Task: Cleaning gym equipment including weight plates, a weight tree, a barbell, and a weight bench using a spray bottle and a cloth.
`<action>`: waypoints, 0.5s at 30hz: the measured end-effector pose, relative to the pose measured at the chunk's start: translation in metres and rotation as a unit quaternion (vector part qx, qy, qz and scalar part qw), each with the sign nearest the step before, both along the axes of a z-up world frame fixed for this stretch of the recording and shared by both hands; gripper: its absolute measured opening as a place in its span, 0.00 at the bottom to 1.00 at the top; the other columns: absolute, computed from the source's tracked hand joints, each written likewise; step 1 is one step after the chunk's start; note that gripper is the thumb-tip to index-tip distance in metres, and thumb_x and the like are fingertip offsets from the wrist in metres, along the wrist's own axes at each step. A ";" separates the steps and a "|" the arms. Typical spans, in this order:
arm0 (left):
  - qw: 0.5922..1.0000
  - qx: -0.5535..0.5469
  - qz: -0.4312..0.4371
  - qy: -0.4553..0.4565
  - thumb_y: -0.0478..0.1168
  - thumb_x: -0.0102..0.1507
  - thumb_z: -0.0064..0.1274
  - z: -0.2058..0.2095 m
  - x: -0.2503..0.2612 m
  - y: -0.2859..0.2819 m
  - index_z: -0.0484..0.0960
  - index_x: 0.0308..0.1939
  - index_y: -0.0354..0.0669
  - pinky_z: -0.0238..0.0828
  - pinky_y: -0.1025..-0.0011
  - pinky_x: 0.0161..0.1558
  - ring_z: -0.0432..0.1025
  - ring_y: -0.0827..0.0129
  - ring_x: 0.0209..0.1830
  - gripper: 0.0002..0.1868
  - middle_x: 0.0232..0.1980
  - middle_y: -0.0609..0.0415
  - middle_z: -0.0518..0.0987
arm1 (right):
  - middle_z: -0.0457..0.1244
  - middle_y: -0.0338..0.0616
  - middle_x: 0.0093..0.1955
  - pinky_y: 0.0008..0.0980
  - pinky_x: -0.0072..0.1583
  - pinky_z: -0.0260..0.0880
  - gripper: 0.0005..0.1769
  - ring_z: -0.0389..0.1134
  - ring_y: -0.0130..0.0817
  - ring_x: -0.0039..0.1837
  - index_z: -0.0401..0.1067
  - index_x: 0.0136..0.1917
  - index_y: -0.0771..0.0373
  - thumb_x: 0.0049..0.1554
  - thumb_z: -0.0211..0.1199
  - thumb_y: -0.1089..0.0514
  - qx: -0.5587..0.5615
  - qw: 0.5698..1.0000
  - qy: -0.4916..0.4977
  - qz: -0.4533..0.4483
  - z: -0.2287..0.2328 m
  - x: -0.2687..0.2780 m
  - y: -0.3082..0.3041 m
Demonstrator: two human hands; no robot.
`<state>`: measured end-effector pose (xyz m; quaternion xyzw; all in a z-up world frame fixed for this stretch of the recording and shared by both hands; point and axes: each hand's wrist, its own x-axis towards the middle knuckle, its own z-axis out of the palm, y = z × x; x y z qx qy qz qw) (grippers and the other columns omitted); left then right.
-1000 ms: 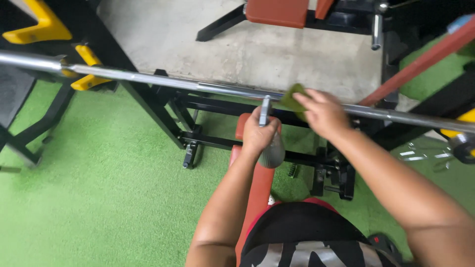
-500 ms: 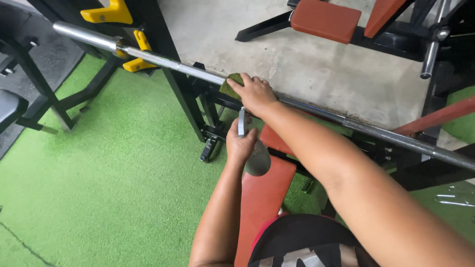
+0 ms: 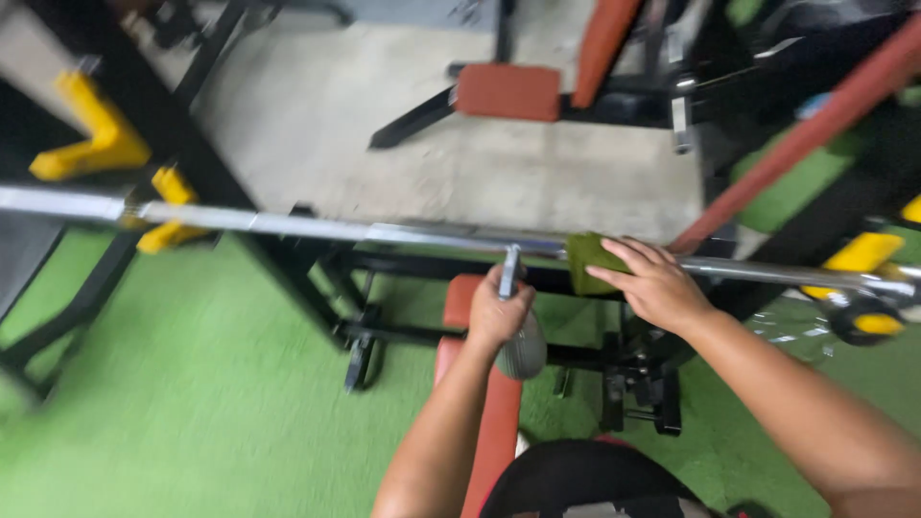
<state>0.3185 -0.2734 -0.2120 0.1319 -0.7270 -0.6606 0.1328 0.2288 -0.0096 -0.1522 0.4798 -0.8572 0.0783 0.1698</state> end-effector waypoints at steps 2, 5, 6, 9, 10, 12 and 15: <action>0.998 0.002 -0.053 -0.029 0.38 0.54 0.61 0.007 -0.007 0.026 0.81 0.49 0.41 0.73 0.72 0.38 0.73 0.76 0.32 0.19 0.34 0.58 0.80 | 0.58 0.45 0.75 0.43 0.73 0.61 0.35 0.60 0.47 0.74 0.72 0.67 0.42 0.49 0.57 0.67 -0.071 0.995 -0.058 -0.051 -0.023 -0.009 0.055; 0.993 -0.001 -0.115 -0.018 0.38 0.55 0.60 0.019 -0.013 0.062 0.81 0.48 0.41 0.72 0.73 0.36 0.72 0.77 0.30 0.17 0.32 0.60 0.79 | 0.60 0.49 0.75 0.40 0.73 0.64 0.34 0.63 0.48 0.73 0.73 0.68 0.45 0.51 0.56 0.68 -0.195 0.957 -0.073 -0.202 -0.022 -0.004 0.098; 0.992 0.000 -0.124 -0.017 0.38 0.55 0.60 0.019 -0.016 0.074 0.81 0.48 0.41 0.72 0.73 0.36 0.72 0.77 0.30 0.17 0.32 0.60 0.79 | 0.60 0.49 0.75 0.40 0.73 0.64 0.34 0.63 0.48 0.73 0.73 0.68 0.45 0.51 0.56 0.68 -0.195 0.955 -0.070 -0.211 -0.030 -0.005 0.101; 0.985 0.020 -0.169 -0.033 0.39 0.55 0.58 0.020 -0.014 0.104 0.80 0.48 0.41 0.70 0.71 0.33 0.69 0.76 0.28 0.17 0.30 0.59 0.77 | 0.60 0.55 0.75 0.43 0.72 0.64 0.33 0.62 0.53 0.73 0.71 0.71 0.54 0.52 0.58 0.69 -0.246 0.913 -0.037 -0.324 -0.046 0.003 0.094; 0.984 0.006 -0.174 -0.044 0.39 0.55 0.58 0.025 -0.013 0.111 0.81 0.48 0.42 0.70 0.71 0.33 0.69 0.76 0.27 0.18 0.30 0.58 0.77 | 0.60 0.57 0.74 0.43 0.71 0.64 0.35 0.61 0.55 0.73 0.71 0.71 0.58 0.50 0.57 0.70 -0.237 0.921 -0.018 -0.307 -0.044 0.010 0.080; 0.982 -0.010 -0.179 -0.056 0.40 0.54 0.58 0.030 -0.009 0.123 0.81 0.49 0.42 0.71 0.71 0.33 0.70 0.75 0.27 0.18 0.29 0.57 0.77 | 0.60 0.59 0.73 0.43 0.71 0.64 0.36 0.61 0.57 0.74 0.71 0.70 0.61 0.48 0.57 0.72 -0.228 0.929 0.000 -0.292 -0.031 0.022 0.061; 0.983 -0.020 -0.171 -0.059 0.41 0.54 0.59 0.033 0.000 0.134 0.81 0.50 0.43 0.72 0.71 0.35 0.70 0.75 0.28 0.20 0.30 0.57 0.78 | 0.58 0.60 0.73 0.49 0.73 0.59 0.36 0.58 0.60 0.75 0.70 0.70 0.63 0.46 0.60 0.68 -0.179 0.972 -0.001 -0.152 -0.022 0.025 0.068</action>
